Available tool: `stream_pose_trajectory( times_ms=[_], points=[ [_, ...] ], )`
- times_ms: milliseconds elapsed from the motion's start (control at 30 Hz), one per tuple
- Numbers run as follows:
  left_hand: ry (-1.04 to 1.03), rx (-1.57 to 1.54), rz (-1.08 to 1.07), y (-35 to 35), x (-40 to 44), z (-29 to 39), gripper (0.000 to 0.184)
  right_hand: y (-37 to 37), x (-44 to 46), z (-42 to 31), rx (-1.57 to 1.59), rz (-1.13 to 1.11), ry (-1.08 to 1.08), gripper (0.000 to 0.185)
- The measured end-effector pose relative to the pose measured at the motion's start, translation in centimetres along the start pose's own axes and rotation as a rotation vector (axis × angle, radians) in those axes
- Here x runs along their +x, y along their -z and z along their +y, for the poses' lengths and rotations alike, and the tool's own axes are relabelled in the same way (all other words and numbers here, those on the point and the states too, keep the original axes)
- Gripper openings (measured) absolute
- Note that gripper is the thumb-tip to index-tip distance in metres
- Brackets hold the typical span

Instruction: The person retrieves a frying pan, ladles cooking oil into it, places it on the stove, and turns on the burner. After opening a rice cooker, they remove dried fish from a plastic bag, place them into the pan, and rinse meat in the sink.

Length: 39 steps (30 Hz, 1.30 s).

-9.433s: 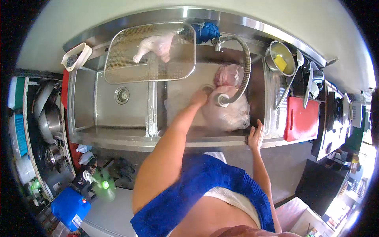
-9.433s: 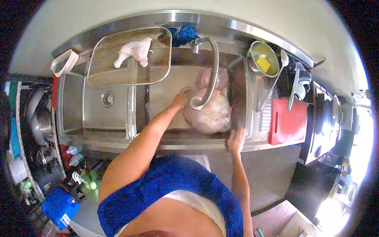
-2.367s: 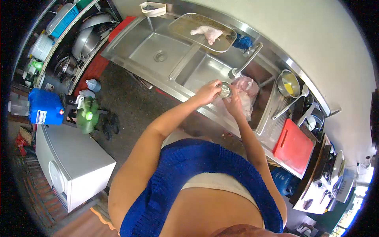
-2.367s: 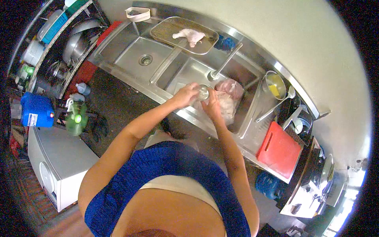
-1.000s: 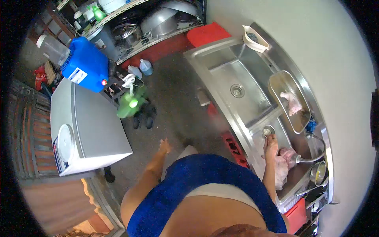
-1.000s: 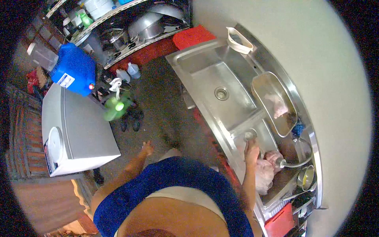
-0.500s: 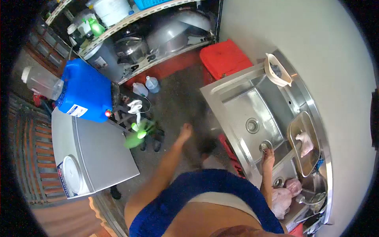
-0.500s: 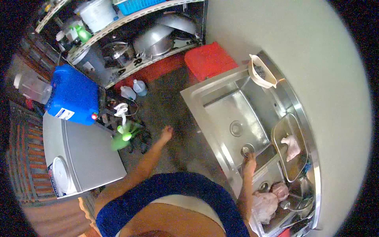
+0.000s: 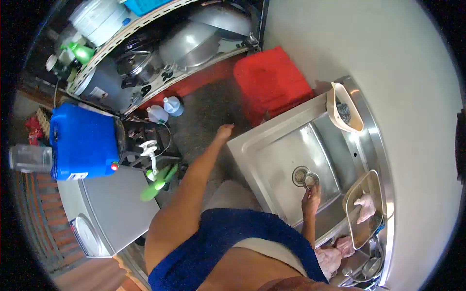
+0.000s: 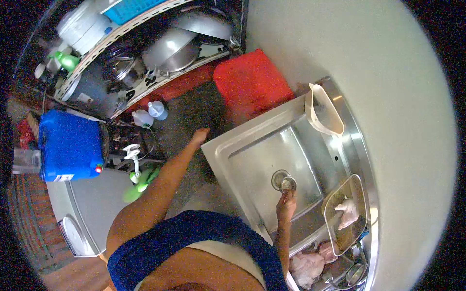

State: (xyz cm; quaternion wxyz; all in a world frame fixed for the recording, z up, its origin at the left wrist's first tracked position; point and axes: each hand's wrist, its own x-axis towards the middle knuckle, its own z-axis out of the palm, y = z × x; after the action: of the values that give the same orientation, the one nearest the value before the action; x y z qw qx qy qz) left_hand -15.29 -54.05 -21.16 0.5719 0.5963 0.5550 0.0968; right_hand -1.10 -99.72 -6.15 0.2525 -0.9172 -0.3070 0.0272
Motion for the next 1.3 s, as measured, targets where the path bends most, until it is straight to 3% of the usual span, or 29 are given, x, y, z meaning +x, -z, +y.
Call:
stream_pose_trajectory(
  times_ms=[100, 200, 300, 433, 500, 600, 733, 800, 867, 933, 1033, 1100, 1267, 1300],
  points=[
    [0.181, -0.046, -0.134, -3.2, 5.9, 2.8, 0.041, -1.6, 1.6, -1.7, 0.016, 0.021, -0.023, 0.015],
    [-0.171, -0.118, -0.277, -8.7, 17.8, -3.8, 0.041, -2.4, 2.8, -3.8, 0.013, 0.025, -0.057, 0.018],
    [0.262, -0.299, -0.188, -10.4, 14.7, 5.6, 0.044, -3.4, 3.7, -4.9, 0.005, 0.051, -0.094, 0.018],
    [0.363, -0.457, -0.332, -13.8, 21.1, 3.3, 0.046, -3.8, 5.3, -7.0, -0.002, 0.102, -0.205, 0.018],
    [0.465, -0.601, -0.249, -14.7, 22.4, 3.0, 0.045, -3.7, 6.2, -8.4, -0.028, 0.119, -0.211, 0.018],
    [0.437, -0.700, -0.425, -12.3, 20.5, 4.6, 0.047, -3.8, 7.4, -10.2, -0.013, 0.152, -0.176, 0.017],
    [0.412, -0.580, -0.448, -9.3, 16.9, 9.6, 0.042, -4.2, 8.6, -12.0, 0.028, 0.165, -0.196, 0.017],
    [0.206, -0.484, -0.437, -7.1, 15.3, 13.6, 0.045, -4.6, 9.8, -13.2, 0.046, 0.168, -0.195, 0.017],
    [-0.063, -0.311, -0.493, -6.3, 14.7, 19.4, 0.048, -4.3, 12.1, -15.3, 0.081, 0.205, -0.050, 0.017],
    [-0.341, 0.139, -0.545, -7.2, 17.6, 24.0, 0.048, -4.4, 15.3, -17.3, 0.117, 0.183, 0.051, 0.018],
    [-0.446, 0.037, -0.471, -9.5, 17.6, 31.0, 0.050, -5.5, 21.5, -19.9, 0.239, 0.133, 0.184, 0.015],
    [-0.543, -0.022, -0.548, -10.4, 17.3, 34.3, 0.047, -5.5, 26.2, -22.7, 0.390, 0.083, 0.187, 0.015],
    [-0.557, -0.080, -0.623, -12.3, 17.1, 39.0, 0.042, -8.8, 36.2, -25.4, 0.707, 0.033, 0.162, 0.008],
    [-0.510, -0.051, -0.657, -11.9, 16.8, 40.0, 0.044, -10.6, 38.0, -23.9, 0.989, -0.158, 0.012, 0.013]
  ],
)
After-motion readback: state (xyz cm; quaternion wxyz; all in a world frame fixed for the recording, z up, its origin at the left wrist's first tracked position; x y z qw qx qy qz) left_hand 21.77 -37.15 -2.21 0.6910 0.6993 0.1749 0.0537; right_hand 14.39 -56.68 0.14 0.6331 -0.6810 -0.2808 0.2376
